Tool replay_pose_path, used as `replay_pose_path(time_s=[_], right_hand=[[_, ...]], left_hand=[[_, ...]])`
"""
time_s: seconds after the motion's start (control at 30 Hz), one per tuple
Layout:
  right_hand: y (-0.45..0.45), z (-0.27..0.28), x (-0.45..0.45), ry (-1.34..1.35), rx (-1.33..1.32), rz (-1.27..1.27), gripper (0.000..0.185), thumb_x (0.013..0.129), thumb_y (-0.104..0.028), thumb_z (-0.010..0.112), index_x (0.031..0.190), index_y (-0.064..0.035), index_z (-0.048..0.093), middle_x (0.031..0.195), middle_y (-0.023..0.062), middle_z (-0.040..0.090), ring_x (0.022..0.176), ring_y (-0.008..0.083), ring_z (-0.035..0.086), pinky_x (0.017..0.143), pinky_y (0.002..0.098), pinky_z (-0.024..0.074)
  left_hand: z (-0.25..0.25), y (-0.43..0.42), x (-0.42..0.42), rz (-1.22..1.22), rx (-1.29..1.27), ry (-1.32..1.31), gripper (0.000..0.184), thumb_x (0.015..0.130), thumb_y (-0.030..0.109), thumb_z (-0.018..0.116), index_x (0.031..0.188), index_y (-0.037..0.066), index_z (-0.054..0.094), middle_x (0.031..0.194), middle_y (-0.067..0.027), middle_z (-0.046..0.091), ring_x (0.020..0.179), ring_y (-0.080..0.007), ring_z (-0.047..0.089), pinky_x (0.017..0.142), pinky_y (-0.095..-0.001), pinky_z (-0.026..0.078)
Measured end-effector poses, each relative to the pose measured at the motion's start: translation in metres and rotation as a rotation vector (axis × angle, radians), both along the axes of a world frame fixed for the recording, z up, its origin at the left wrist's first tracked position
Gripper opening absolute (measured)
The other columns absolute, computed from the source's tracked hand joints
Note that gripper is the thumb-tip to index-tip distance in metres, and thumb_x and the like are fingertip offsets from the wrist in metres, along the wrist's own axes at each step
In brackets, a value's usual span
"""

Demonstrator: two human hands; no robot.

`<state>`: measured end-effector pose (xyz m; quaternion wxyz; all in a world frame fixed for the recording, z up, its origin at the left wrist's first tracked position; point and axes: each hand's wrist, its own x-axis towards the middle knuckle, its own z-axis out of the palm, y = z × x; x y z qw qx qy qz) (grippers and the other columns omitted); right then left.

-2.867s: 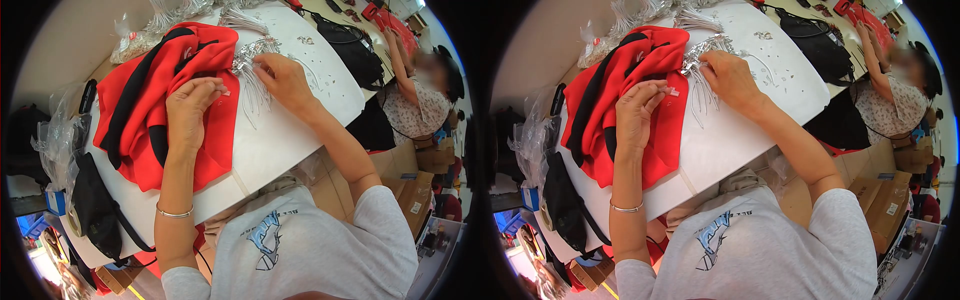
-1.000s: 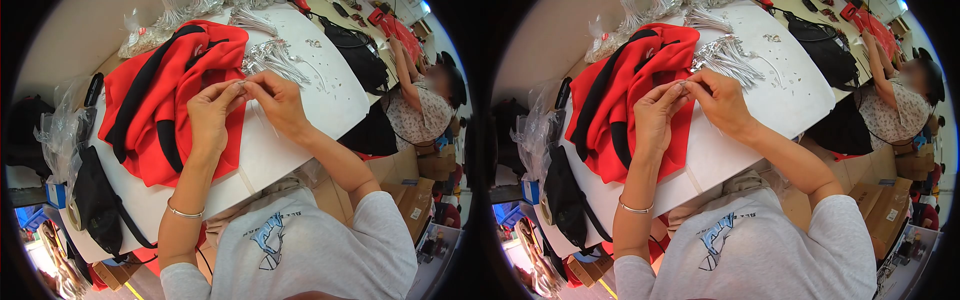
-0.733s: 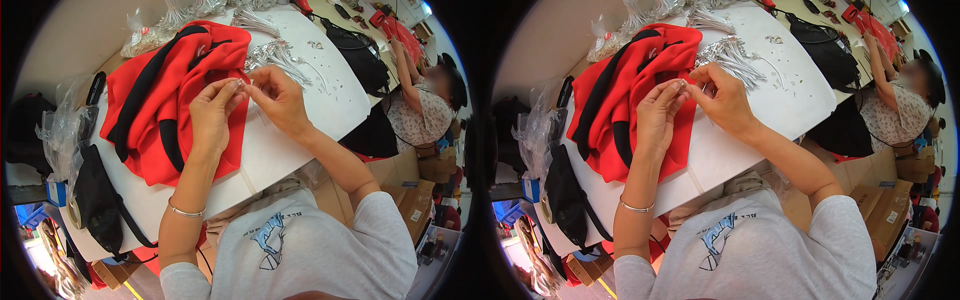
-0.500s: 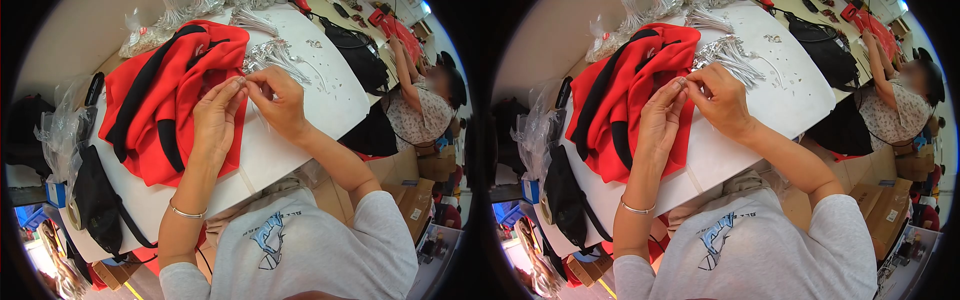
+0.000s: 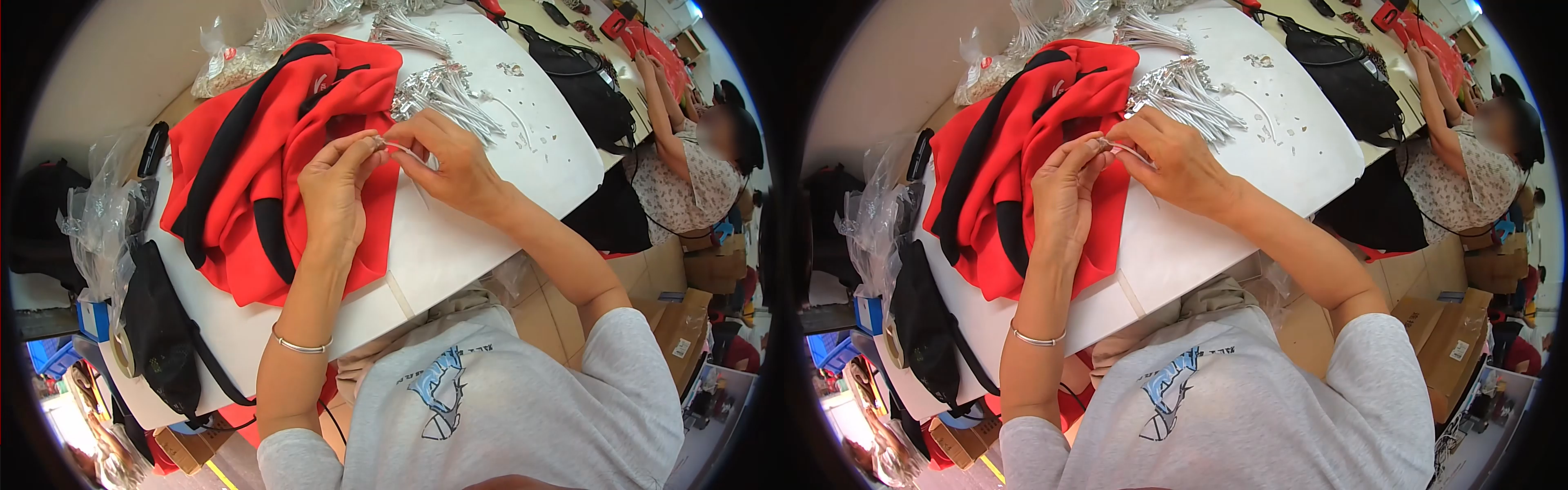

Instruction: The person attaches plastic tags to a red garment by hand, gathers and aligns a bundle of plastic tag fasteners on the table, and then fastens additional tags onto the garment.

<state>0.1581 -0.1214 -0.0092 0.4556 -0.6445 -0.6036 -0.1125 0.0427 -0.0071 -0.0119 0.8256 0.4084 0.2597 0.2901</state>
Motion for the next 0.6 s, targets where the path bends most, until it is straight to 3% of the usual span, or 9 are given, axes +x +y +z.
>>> replay_pose_path(time_s=[0.23,0.4,0.53,0.6], right_hand=[[0.005,-0.0078,0.0049,0.005,0.07,0.011,0.02,0.082,0.008,0.065,0.097,-0.0037,0.067,0.088,0.0029,0.058,0.066,0.0139,0.048,0.058,0.0242,0.0405],[0.0017,-0.0091,0.0082,0.092,0.019,0.122,0.017,0.083,0.005,0.066,0.097,-0.0035,0.067,0.088,0.0024,0.058,0.068,0.0119,0.048,0.061,0.0236,0.0405],[-0.0015,-0.0044,0.008,0.417,-0.026,0.013,0.009,0.083,-0.001,0.068,0.09,-0.0042,0.067,0.082,0.0029,0.059,0.063,0.0147,0.049,0.057,0.0257,0.0403],[-0.002,-0.0047,0.0079,0.422,-0.01,0.009,0.008,0.082,0.0,0.068,0.09,-0.0041,0.067,0.081,0.0028,0.06,0.063,0.0146,0.049,0.057,0.0255,0.0401]], left_hand=[[0.0015,0.003,-0.0024,-0.034,-0.041,0.019,0.013,0.087,0.001,0.069,0.097,-0.007,0.07,0.093,-0.0128,0.072,0.083,-0.0151,0.067,0.079,-0.0203,0.056],[0.0035,0.0043,-0.0063,-0.114,0.123,0.068,0.014,0.087,0.001,0.069,0.098,-0.008,0.071,0.093,-0.013,0.072,0.082,-0.015,0.067,0.079,-0.0209,0.056],[0.0096,0.0039,-0.0045,-0.151,0.018,0.014,0.017,0.087,0.001,0.068,0.101,-0.008,0.071,0.093,-0.0131,0.072,0.081,-0.0151,0.067,0.078,-0.0217,0.057],[0.0095,0.0033,-0.0039,-0.142,0.02,0.017,0.017,0.087,0.001,0.068,0.102,-0.008,0.071,0.092,-0.013,0.072,0.08,-0.015,0.067,0.077,-0.0218,0.057]])
